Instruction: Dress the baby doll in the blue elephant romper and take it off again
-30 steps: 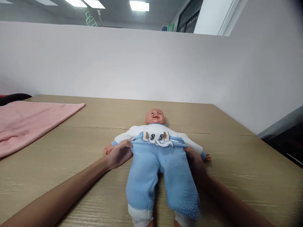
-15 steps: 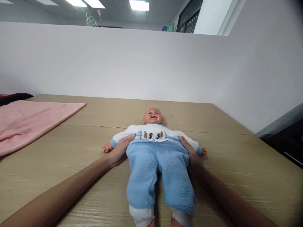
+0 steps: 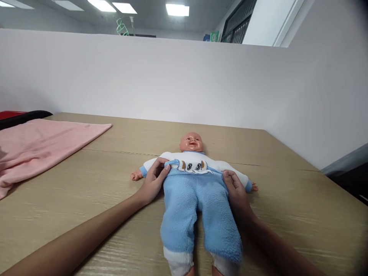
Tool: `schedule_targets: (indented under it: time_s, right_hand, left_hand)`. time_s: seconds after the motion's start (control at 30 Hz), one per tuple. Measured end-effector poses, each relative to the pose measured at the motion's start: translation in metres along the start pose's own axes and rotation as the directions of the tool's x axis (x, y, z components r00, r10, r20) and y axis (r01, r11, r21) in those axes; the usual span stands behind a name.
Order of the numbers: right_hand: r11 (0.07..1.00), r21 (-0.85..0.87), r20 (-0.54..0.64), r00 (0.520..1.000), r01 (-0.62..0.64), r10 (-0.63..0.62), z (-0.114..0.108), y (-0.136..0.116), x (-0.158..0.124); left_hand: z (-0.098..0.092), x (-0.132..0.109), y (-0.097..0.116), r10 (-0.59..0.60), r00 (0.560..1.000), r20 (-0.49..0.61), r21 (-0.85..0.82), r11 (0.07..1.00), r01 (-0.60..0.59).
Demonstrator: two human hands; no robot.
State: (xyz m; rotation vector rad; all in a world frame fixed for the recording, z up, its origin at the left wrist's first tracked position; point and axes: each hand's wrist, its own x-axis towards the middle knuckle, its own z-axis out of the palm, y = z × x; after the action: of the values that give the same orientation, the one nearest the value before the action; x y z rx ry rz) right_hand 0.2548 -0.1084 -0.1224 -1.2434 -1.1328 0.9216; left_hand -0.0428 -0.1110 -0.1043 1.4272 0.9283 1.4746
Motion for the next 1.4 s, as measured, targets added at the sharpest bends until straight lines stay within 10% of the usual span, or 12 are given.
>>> schedule_targets:
  time_s: [0.3, 0.47, 0.63, 0.73, 0.83, 1.17, 1.4]
  right_hand:
    - [0.914, -0.137, -0.138, 0.906, 0.382, -0.4, 0.002, -0.03, -0.008]
    - [0.773, -0.214, 0.273, 0.796, 0.597, -0.54, 0.055, -0.099, 0.009]
    - [0.569, -0.177, 0.884, 0.384, 0.803, -0.268, 0.149, -0.14, 0.046]
    - [0.504, -0.086, 0.991, 0.126, 0.86, -0.047, 0.2, -0.14, 0.071]
    - [0.535, -0.056, 0.995, 0.002, 0.843, 0.101, 0.228, -0.135, 0.093]
    - [0.408, -0.082, 0.968, -0.024, 0.909, 0.249, 0.24, -0.1, 0.089]
    - [0.744, 0.139, 0.963, 0.085, 0.654, -0.255, 0.201, -0.112, 0.095]
  left_hand:
    - [0.004, -0.002, 0.003, -0.051, 0.997, 0.06, -0.014, 0.999, 0.052]
    - [0.005, -0.004, 0.003, 0.008, 0.998, 0.055, -0.007, 1.0, -0.007]
    - [0.005, -0.012, -0.001, 0.157, 0.987, 0.009, 0.082, 0.984, -0.158]
    - [0.005, -0.014, -0.004, 0.139, 0.986, -0.09, 0.128, 0.984, -0.127]
    - [0.004, -0.013, -0.005, 0.066, 0.986, -0.154, 0.095, 0.994, -0.052]
    - [0.0, -0.021, -0.01, 0.055, 0.998, 0.003, 0.2, 0.978, -0.054]
    - [-0.004, -0.025, -0.017, 0.218, 0.972, 0.086, 0.069, 0.972, -0.224]
